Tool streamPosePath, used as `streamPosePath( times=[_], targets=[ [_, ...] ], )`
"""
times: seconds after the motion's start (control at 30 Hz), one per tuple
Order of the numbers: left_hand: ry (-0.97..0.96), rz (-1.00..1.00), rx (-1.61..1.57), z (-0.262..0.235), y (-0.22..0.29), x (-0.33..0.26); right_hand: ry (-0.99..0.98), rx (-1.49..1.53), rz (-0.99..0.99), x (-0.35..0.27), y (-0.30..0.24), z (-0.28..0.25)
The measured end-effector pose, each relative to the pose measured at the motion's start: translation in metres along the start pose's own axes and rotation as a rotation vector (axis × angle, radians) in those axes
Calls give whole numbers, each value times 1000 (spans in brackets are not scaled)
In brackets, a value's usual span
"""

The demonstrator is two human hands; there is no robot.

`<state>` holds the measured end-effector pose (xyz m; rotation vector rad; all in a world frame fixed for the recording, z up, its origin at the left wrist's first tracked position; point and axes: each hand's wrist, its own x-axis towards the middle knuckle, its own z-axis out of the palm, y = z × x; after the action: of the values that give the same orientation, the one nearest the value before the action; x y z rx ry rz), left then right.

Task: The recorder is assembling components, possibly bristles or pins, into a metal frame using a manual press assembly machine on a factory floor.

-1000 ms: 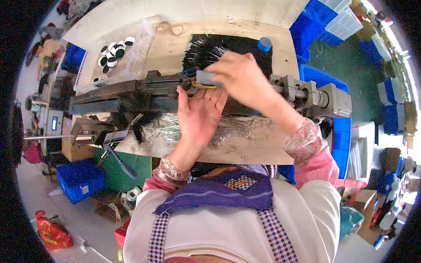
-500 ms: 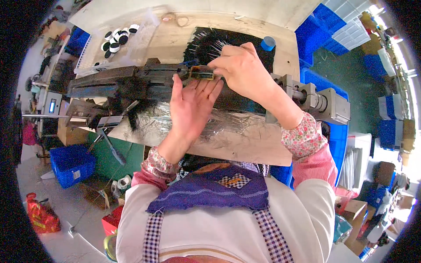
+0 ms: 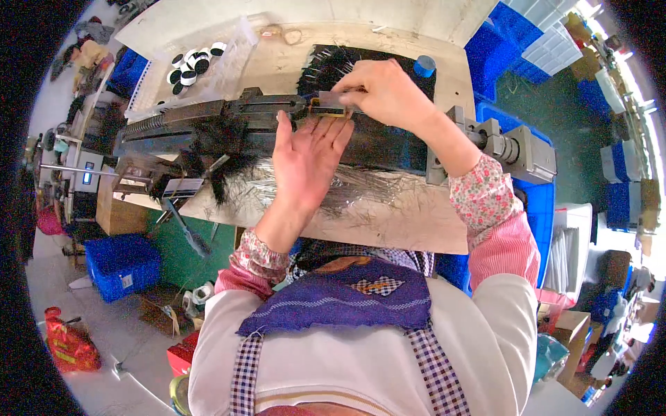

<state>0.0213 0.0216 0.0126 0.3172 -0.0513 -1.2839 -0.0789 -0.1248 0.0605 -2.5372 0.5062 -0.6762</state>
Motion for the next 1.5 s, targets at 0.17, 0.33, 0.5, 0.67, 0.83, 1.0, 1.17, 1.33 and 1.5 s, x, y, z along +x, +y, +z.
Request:
streamPosePath(
  times=[0.17, 0.33, 0.5, 0.67, 0.83, 1.0, 1.17, 1.33, 1.5],
  targets=[
    [-29, -27, 101, 3, 3, -4, -126, -56, -23, 3, -10, -1],
    [-24, -56, 43, 2, 3, -1, -122, -97, -7, 2, -8, -3],
    [-38, -39, 55, -1, -1, 0, 4, -158, -305, -10, -28, 3],
    [-8, 31, 63, -1, 6, -5, 149, -122, 21, -6, -37, -14],
    [49, 8, 57, 4, 10, -5, -113, -554, -38, -24, -54, 12],
    [104, -74, 36, 12, 11, -6, -72, -495, -103, -27, -55, 16],
    [90, -21, 235, 2, 0, -6, -68, -438, -21, -46, -53, 16],
    [51, 68, 247, -16, -43, -11, -274, -267, 205, -145, -28, 27],
    [307, -55, 223, -38, -71, -9, -295, -382, 93, -177, 17, 71]
  ],
)
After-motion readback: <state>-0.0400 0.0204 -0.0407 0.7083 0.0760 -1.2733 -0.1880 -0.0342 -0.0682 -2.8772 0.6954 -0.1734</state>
